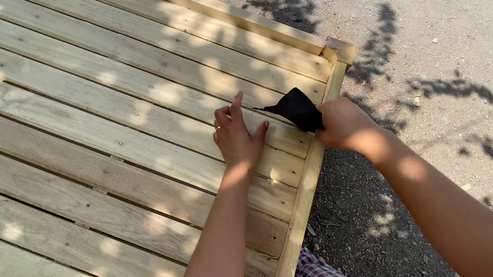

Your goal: The person sands the slatted wooden surface of a furniture frame by hand, rubbing a sheet of sandpaper back and forth across the planks while steadying the piece with the other hand. They briefly use a black sanding block on the edge and corner, then resume sanding the slats and frame edges with the paper.

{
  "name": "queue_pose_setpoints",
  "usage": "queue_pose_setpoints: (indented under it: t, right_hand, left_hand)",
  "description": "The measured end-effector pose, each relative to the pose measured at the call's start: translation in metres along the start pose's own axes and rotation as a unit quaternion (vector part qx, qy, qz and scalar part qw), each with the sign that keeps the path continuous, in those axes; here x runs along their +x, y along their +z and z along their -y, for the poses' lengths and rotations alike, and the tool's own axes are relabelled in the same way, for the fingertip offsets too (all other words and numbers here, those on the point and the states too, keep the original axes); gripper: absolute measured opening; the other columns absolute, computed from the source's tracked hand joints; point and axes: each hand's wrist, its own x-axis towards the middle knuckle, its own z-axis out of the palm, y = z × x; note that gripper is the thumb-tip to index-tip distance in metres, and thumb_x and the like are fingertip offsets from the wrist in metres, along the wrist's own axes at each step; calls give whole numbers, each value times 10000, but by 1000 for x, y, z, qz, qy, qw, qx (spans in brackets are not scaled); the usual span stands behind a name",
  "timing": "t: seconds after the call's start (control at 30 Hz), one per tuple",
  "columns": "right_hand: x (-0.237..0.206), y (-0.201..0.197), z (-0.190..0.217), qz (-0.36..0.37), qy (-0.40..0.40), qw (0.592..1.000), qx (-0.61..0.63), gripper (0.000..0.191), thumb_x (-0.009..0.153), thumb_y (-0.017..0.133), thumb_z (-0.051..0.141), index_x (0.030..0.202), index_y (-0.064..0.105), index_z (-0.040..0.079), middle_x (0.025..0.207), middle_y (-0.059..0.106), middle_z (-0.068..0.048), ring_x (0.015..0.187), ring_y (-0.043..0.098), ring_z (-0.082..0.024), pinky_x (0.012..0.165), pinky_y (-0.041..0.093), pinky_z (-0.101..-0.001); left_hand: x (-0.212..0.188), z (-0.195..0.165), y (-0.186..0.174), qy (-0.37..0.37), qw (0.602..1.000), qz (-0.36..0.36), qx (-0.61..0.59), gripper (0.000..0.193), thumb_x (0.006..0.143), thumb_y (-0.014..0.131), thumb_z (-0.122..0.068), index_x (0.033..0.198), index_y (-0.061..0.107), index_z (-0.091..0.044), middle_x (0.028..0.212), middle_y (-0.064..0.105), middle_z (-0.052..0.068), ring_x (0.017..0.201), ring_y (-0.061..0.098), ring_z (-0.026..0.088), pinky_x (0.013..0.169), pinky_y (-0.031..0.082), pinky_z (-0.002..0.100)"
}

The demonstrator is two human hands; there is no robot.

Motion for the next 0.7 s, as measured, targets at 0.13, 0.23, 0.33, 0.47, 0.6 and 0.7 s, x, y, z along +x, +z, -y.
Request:
queue_pose_setpoints:
  t: [0.13, 0.23, 0.33, 0.47, 0.6, 0.7]
  right_hand:
    - [1, 9, -7, 0, 11, 1000, 8, 181, 724, 702, 65, 903, 731, 53, 885, 725, -199, 877, 695, -410, 821, 573, -481]
    - [1, 10, -4, -18, -4, 1000, 7, 191, 731, 704, 69, 920, 729, 56, 900, 723, -203, 888, 691, -415, 830, 568, -487]
    - [1, 4, 3, 6, 13, 1000, -23, 218, 724, 694, 54, 939, 728, 65, 885, 731, -199, 896, 702, -403, 846, 568, -487]
    - [-2, -5, 14, 45, 28, 998, -25, 261, 709, 688, 32, 956, 743, 92, 873, 737, -189, 893, 714, -388, 841, 574, -484]
    - [-1, -4, 21, 16, 21, 1000, -15, 255, 719, 683, 28, 956, 748, 95, 847, 736, -186, 864, 713, -390, 806, 574, -493]
    - [7, 0, 22, 30, 53, 998, 34, 274, 750, 659, 21, 1004, 731, 96, 815, 738, -189, 789, 730, -369, 772, 585, -466]
  left_hand:
    - [21, -5, 9, -30, 999, 43, 2, 320, 806, 864, -300, 1102, 748, -332, 1190, 530, -7, 1145, 513, 272, 1004, 391, 472]
    - [36, -3, 3, -30, 998, 58, 2, 168, 825, 868, -287, 963, 796, -352, 1161, 529, -47, 1138, 505, 246, 1013, 359, 457]
    - [43, 2, -7, -31, 994, 105, -9, 328, 681, 903, -236, 971, 786, -335, 1151, 478, -35, 1121, 447, 258, 959, 310, 468]
    - [39, 5, -7, -9, 987, 152, -42, 214, 675, 930, -260, 845, 808, -306, 1152, 511, -80, 1142, 463, 211, 985, 282, 457]
    - [36, 0, -4, 25, 991, 131, 16, 258, 678, 913, -202, 880, 793, -310, 1148, 527, -88, 1157, 474, 195, 1017, 289, 457]
    - [48, -6, -13, 97, 989, 68, 92, 230, 678, 899, -143, 811, 797, -300, 1139, 526, -60, 1170, 468, 211, 1029, 277, 469]
